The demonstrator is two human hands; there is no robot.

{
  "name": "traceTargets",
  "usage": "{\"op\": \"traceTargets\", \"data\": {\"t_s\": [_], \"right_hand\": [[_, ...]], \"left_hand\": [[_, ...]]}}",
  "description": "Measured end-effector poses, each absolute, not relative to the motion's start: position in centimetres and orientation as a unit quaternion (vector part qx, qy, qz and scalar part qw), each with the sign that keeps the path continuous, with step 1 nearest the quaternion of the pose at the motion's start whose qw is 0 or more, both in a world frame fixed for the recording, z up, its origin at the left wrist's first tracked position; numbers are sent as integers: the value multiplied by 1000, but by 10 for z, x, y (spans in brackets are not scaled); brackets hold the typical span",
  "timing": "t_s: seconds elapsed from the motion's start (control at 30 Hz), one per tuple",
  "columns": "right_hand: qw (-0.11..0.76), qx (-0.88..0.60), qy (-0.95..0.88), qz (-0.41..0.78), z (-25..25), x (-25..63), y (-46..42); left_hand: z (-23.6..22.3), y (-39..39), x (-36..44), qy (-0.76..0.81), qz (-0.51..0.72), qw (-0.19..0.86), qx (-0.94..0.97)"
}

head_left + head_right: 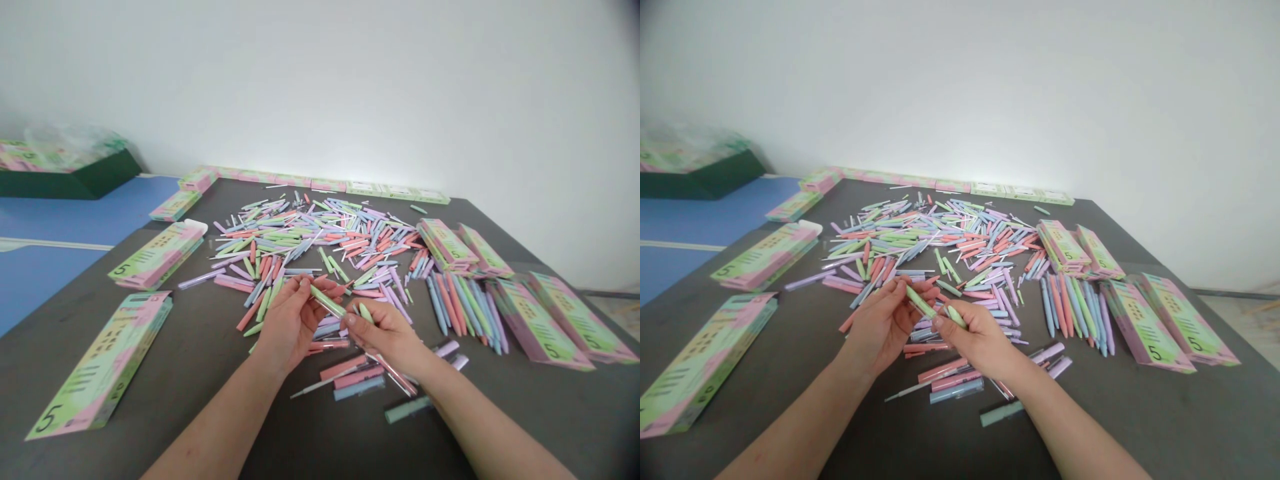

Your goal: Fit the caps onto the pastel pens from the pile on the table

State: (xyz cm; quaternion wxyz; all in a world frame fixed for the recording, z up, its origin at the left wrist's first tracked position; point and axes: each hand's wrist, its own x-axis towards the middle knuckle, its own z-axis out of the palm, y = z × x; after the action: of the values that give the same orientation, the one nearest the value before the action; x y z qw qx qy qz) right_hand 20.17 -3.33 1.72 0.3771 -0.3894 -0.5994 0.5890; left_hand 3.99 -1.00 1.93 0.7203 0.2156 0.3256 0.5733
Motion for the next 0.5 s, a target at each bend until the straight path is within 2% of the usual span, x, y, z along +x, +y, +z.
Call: {"op": "traceTargets", "data": {"t_s": [0.23, 0.5], "right_hand": [[398, -412, -598, 561, 17, 203, -30], [502, -442, -579, 466, 22, 200, -34]], "left_hand": [[13, -9, 43, 336, 536, 736, 241], [14, -13, 46, 355, 467, 788, 185]]}}
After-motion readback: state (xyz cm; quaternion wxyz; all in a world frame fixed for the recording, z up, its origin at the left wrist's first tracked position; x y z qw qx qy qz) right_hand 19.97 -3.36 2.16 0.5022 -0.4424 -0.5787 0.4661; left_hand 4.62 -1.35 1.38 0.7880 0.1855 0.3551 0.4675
